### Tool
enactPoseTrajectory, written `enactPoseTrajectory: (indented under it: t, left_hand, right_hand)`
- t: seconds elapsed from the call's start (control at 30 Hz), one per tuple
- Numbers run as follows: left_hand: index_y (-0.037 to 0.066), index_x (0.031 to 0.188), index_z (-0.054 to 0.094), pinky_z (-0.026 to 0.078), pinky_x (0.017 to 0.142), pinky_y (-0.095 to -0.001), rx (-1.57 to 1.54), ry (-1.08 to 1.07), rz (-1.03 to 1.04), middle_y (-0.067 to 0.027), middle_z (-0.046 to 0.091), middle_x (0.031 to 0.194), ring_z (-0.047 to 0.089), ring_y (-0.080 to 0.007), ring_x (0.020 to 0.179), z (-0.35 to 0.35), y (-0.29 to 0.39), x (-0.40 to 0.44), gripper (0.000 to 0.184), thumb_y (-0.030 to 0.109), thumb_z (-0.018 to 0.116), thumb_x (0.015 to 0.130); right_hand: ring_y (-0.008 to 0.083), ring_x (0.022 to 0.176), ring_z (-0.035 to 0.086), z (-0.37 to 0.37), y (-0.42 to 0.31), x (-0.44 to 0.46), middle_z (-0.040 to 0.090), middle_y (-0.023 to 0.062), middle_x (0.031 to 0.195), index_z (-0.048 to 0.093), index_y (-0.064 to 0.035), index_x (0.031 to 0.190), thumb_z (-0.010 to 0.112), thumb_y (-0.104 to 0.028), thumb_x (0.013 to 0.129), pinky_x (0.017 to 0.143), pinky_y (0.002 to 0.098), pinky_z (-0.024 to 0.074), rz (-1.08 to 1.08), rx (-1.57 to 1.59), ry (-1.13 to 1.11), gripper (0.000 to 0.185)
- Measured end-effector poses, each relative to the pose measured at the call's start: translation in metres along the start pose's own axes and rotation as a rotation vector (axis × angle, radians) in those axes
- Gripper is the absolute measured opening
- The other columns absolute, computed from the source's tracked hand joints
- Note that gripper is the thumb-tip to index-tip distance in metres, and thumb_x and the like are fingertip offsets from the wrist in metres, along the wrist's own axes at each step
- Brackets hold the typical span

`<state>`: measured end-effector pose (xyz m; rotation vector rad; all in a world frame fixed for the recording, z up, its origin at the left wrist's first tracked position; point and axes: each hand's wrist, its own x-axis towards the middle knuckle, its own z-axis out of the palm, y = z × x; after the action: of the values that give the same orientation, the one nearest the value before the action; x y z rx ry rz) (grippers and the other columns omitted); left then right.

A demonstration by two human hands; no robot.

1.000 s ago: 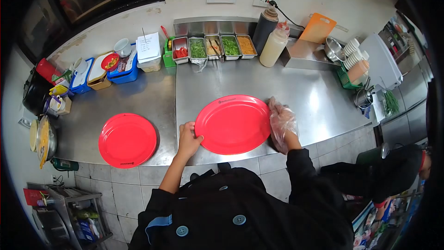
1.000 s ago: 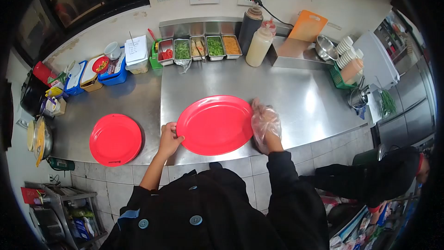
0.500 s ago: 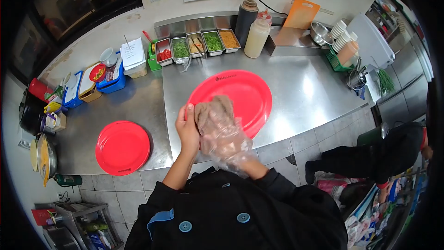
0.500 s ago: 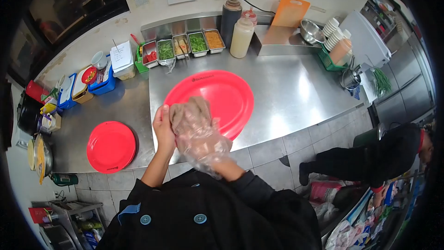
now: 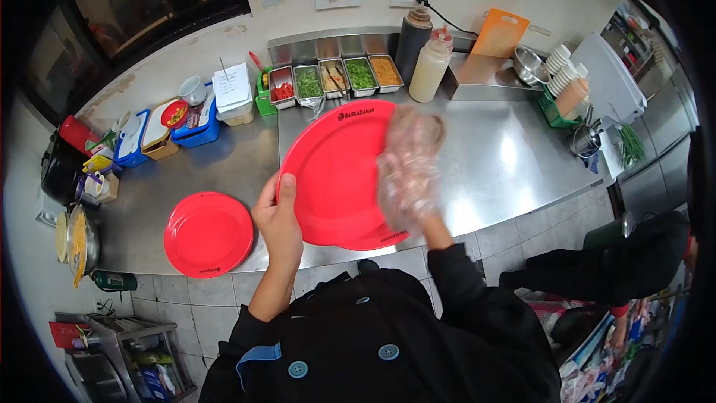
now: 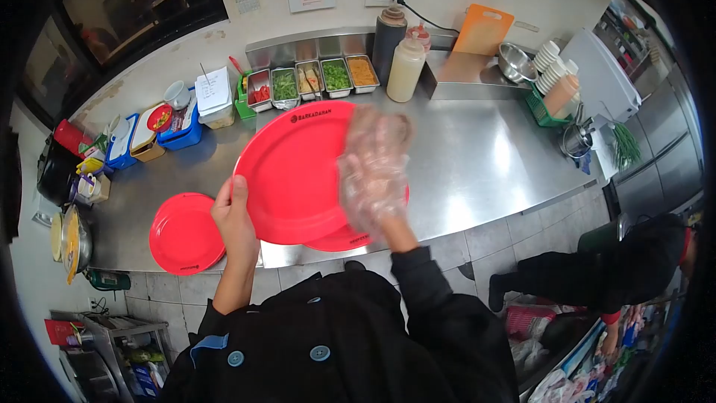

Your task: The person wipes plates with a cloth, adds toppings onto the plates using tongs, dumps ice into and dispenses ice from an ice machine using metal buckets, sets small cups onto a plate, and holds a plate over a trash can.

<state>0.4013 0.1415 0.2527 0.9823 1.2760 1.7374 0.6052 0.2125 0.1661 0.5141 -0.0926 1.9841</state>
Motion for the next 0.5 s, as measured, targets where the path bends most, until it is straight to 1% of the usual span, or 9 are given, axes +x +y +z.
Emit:
enactPoseTrajectory:
  t: [0.1, 0.2, 0.23, 0.3, 0.33, 0.37, 0.43, 0.47, 0.5]
  left_hand:
    - [-0.005, 0.099, 0.063, 0.043, 0.072, -0.0213, -0.014, 0.048, 0.09, -0.0014, 0.061, 0.085, 0.051, -0.0064, 0.078, -0.012, 0.005, 0.005, 0.033, 0.027, 0.059, 0.091]
    - [-0.005, 0.096, 0.064, 0.042, 0.071, -0.0211, -0.014, 0.12, 0.121, -0.0006, 0.06, 0.084, 0.05, -0.0059, 0.077, -0.018, 0.006, 0.025, 0.031, 0.026, 0.058, 0.091]
    - [-0.005, 0.095, 0.064, 0.042, 0.071, -0.0208, -0.033, 0.15, 0.126, -0.0005, 0.06, 0.084, 0.05, -0.0057, 0.077, -0.026, 0.001, 0.035, 0.031, 0.025, 0.058, 0.091]
    - [-0.003, 0.096, 0.064, 0.044, 0.072, -0.0216, -0.064, 0.145, 0.098, -0.002, 0.062, 0.087, 0.053, -0.0067, 0.077, -0.041, -0.005, 0.052, 0.029, 0.024, 0.058, 0.091]
    - [-0.003, 0.097, 0.063, 0.045, 0.073, -0.0223, -0.158, 0.129, 0.034, -0.0032, 0.063, 0.088, 0.055, -0.0078, 0.079, -0.047, -0.009, 0.06, 0.028, 0.024, 0.057, 0.092]
    - [-0.002, 0.098, 0.063, 0.046, 0.074, -0.0231, -0.253, 0.115, -0.03, -0.0044, 0.064, 0.089, 0.057, -0.0089, 0.081, -0.056, -0.016, 0.066, 0.027, 0.023, 0.057, 0.092]
    - [-0.001, 0.1, 0.061, 0.049, 0.075, -0.0255, -0.237, 0.123, -0.076, -0.0068, 0.065, 0.093, 0.06, -0.0114, 0.086, -0.078, -0.039, 0.075, 0.026, 0.023, 0.056, 0.092]
    - [0.0, 0.101, 0.061, 0.049, 0.077, -0.0256, -0.209, 0.151, -0.077, -0.0074, 0.065, 0.095, 0.061, -0.0122, 0.087, -0.086, -0.05, 0.076, 0.025, 0.023, 0.055, 0.092]
    - [0.001, 0.102, 0.061, 0.049, 0.079, -0.0256, -0.183, 0.176, -0.078, -0.0081, 0.064, 0.098, 0.062, -0.013, 0.087, -0.095, -0.06, 0.078, 0.025, 0.023, 0.055, 0.092]
  right_hand:
    - [0.0321, 0.117, 0.046, 0.031, -0.027, 0.01, 0.047, 0.0174, 0.127, 0.049, 0.0003, 0.121, 0.059, -0.012, 0.083, 0.098, 0.0387, 0.0387, -0.253, -1.687, 0.662, 0.041]
    - [0.0353, 0.118, 0.044, 0.026, -0.02, 0.004, 0.05, 0.022, 0.124, 0.054, -0.0007, 0.115, 0.057, -0.012, 0.083, 0.097, 0.04, 0.0375, -0.284, -1.249, 0.576, 0.035]
    - [0.0353, 0.118, 0.044, 0.009, -0.025, -0.001, 0.05, 0.022, 0.124, 0.054, -0.0007, 0.115, 0.057, -0.012, 0.083, 0.097, 0.04, 0.0375, -0.28, -1.245, 0.577, 0.035]
    - [0.0194, 0.102, 0.055, -0.041, -0.04, -0.015, 0.057, 0.0084, 0.111, 0.052, 0.0005, 0.113, 0.057, -0.009, 0.084, 0.092, 0.0311, 0.0425, -0.525, -2.38, 0.314, 0.031]
    - [0.0189, 0.102, 0.055, -0.011, -0.024, -0.014, 0.058, 0.0109, 0.108, 0.055, -0.0001, 0.109, 0.057, -0.01, 0.084, 0.088, 0.0277, 0.0439, -0.64, -2.921, 0.062, 0.028]
    - [0.0189, 0.102, 0.055, -0.006, -0.017, -0.008, 0.058, 0.0109, 0.108, 0.055, -0.0001, 0.109, 0.057, -0.01, 0.084, 0.088, 0.0277, 0.0439, -0.639, -2.917, 0.055, 0.028]
    - [0.0246, 0.104, 0.055, -0.003, -0.006, -0.001, 0.058, 0.0134, 0.108, 0.056, -0.0036, 0.112, 0.06, -0.015, 0.08, 0.09, 0.0294, 0.0435, -0.384, -1.778, 0.421, 0.034]
    - [0.0246, 0.104, 0.055, 0.002, -0.007, -0.001, 0.058, 0.0134, 0.108, 0.056, -0.0036, 0.112, 0.06, -0.015, 0.08, 0.09, 0.0294, 0.0435, -0.381, -1.776, 0.42, 0.034]
    - [0.0302, 0.106, 0.053, 0.008, -0.011, -0.005, 0.058, 0.0114, 0.11, 0.056, -0.0082, 0.114, 0.056, -0.016, 0.08, 0.09, 0.035, 0.0433, -0.109, -2.125, 0.569, 0.035]
